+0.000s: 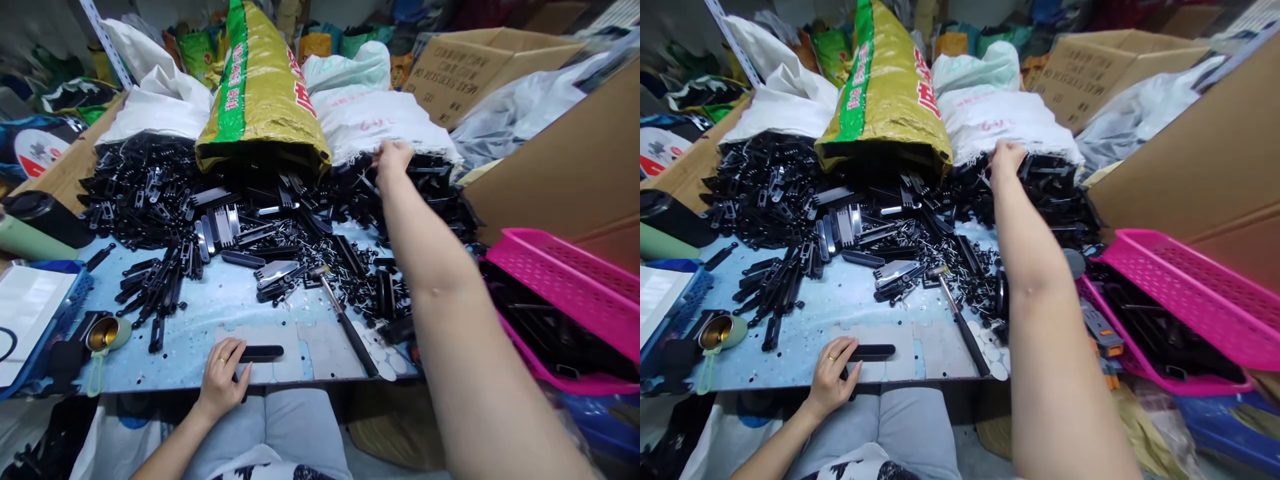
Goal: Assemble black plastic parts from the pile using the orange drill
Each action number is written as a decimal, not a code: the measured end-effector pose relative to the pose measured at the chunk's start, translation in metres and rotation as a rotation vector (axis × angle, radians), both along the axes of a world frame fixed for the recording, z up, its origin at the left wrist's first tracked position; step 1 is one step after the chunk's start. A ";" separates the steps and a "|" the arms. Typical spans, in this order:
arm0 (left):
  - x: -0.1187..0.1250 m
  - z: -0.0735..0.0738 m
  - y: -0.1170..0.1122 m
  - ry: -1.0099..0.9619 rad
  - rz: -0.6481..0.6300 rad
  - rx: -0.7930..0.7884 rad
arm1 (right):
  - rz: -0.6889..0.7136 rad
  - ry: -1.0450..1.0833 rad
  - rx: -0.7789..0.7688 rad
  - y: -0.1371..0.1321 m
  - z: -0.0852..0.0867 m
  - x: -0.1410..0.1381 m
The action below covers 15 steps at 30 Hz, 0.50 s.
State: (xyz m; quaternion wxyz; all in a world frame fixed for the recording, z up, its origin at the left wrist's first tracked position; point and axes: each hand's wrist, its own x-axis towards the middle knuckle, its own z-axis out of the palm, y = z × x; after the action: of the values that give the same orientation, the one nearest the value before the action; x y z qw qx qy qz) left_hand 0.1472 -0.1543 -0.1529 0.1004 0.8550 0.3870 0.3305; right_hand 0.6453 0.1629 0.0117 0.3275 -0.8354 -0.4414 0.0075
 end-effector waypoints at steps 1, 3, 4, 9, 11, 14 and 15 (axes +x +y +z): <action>0.000 0.001 0.000 -0.003 -0.001 -0.005 | 0.085 0.040 0.080 0.009 0.015 0.004; 0.001 0.001 0.001 -0.006 -0.004 -0.012 | 0.197 0.096 0.158 0.017 0.038 0.013; 0.001 0.002 0.001 -0.007 -0.006 -0.013 | 0.231 0.104 0.149 0.016 0.043 0.017; 0.001 0.003 0.002 -0.017 0.004 -0.004 | 0.043 -0.072 -0.348 -0.020 0.005 0.026; 0.002 0.004 0.002 -0.021 0.000 -0.012 | -0.043 -0.111 -0.456 -0.033 -0.025 0.023; 0.002 0.005 0.002 -0.016 0.000 -0.019 | -0.052 -0.224 -0.553 -0.041 -0.058 0.018; 0.003 0.005 0.002 -0.013 0.005 -0.019 | -0.061 -0.281 -0.596 -0.040 -0.064 0.016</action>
State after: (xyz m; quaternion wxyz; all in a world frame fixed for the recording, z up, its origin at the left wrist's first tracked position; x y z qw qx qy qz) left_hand 0.1497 -0.1528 -0.1482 0.1101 0.8508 0.3917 0.3327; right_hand 0.6616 0.1232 -0.0526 0.0047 -0.9001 -0.4354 0.0113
